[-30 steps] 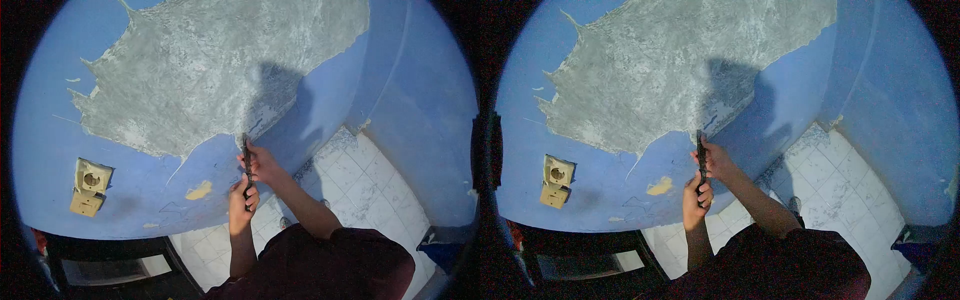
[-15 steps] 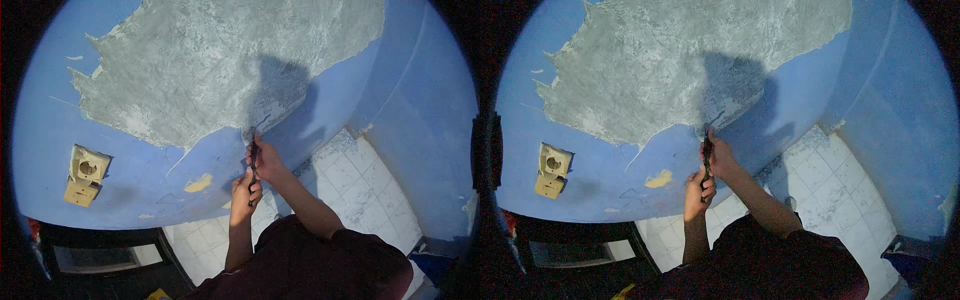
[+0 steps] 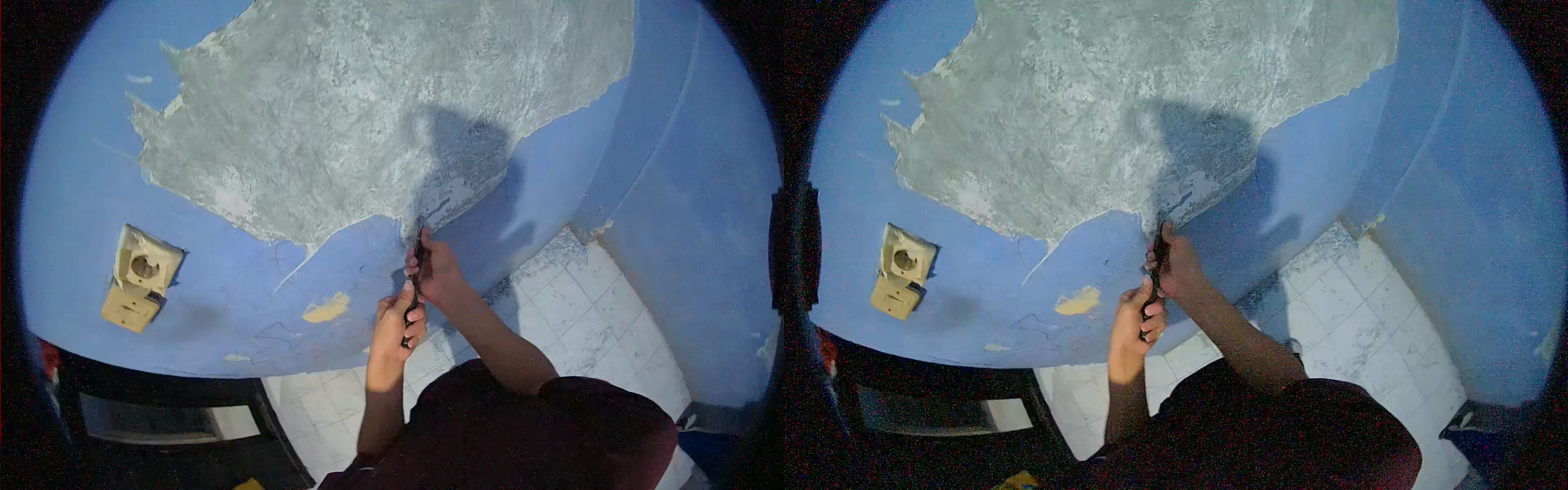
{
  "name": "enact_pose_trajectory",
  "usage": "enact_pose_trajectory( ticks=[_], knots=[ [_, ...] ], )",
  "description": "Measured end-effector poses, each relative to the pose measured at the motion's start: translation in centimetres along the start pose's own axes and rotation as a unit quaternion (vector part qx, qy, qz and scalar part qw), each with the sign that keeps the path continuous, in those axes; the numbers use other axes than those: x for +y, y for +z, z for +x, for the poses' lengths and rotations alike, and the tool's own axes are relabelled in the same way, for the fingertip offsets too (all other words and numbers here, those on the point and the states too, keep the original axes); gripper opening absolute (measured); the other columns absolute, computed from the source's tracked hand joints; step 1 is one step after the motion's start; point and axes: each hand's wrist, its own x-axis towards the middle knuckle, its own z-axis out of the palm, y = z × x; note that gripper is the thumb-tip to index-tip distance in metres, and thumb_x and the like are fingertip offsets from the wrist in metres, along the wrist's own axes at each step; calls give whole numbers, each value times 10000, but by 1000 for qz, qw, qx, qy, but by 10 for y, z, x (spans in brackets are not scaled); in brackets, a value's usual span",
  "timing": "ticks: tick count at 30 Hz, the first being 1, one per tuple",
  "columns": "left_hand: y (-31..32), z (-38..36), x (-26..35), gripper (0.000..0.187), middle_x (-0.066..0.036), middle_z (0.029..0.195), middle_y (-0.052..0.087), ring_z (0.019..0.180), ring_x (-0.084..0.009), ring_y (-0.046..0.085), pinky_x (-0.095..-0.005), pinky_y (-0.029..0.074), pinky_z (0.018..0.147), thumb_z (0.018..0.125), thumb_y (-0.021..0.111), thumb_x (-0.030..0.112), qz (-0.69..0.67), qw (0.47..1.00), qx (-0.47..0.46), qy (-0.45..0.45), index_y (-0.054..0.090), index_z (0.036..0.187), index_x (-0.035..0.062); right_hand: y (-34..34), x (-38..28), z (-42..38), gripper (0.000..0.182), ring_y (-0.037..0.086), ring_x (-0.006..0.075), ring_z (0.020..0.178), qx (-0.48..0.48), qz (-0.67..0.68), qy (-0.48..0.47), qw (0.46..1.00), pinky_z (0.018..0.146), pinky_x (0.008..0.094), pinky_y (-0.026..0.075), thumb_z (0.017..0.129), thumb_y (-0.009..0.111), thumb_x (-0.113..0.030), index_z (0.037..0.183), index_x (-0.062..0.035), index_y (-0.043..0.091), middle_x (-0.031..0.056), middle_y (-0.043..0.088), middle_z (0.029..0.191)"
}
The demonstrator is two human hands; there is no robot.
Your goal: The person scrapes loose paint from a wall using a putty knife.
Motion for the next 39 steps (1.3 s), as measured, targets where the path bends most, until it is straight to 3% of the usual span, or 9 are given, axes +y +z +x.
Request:
enact_pose_trajectory(
  ticks=[5,9,10,15,17,27,32,39],
  knots=[
    [2,-3,-2,336,21,532,405,337,-63,305,-224,217,287,954,559,333,10,1000,-9,10,512,755,68,-5,-5,3,171,461,163,578,-13,38,25,999,510,297,389,979,496,-295,918,-135,483,62,513,722],
    [-8,14,6,339,22,530,398,333,-70,300,-232,210,284,953,563,320,18,1000,-11,-21,489,724,82,3,-5,-2,227,457,152,573,-21,-6,-57,998,508,283,388,979,498,-308,892,-98,498,63,521,713],
    [-6,19,8,293,28,562,400,351,-69,310,-233,208,285,958,548,314,27,999,-46,-11,469,787,89,5,-7,-1,247,457,147,575,-21,-5,-73,997,509,277,388,979,498,-312,885,-83,501,61,523,712],
    [23,19,-2,307,21,567,398,369,-71,314,-234,224,300,953,559,330,20,999,-40,-11,454,781,99,-12,-35,7,256,470,138,588,-81,22,-38,996,521,268,396,976,504,-315,898,-71,511,48,528,714],
    [18,18,-11,295,22,566,398,373,-69,312,-228,233,303,960,549,318,-32,999,-20,-22,452,779,106,-11,-27,0,264,473,136,590,-22,-56,-68,996,521,266,396,965,526,-330,889,-78,513,47,532,717],
    [12,16,-5,321,29,561,393,373,-62,307,-221,210,314,969,534,331,14,999,-27,21,474,770,87,-6,-18,3,278,466,156,572,-35,-2,-13,999,518,288,392,955,544,-330,847,-78,497,56,530,713],
    [23,27,-8,323,34,558,391,374,-57,300,-219,201,321,970,534,332,17,999,-33,13,503,789,66,-1,-35,-1,257,448,164,558,-14,-31,-86,996,512,298,376,977,503,-313,882,-75,493,66,532,702],
    [24,30,-4,351,30,523,383,351,-72,318,-234,225,325,962,545,351,29,999,-44,14,516,759,66,0,-38,-2,245,448,157,563,-9,-31,-73,997,512,293,374,986,486,-307,908,-75,493,61,535,710]
  ],
)
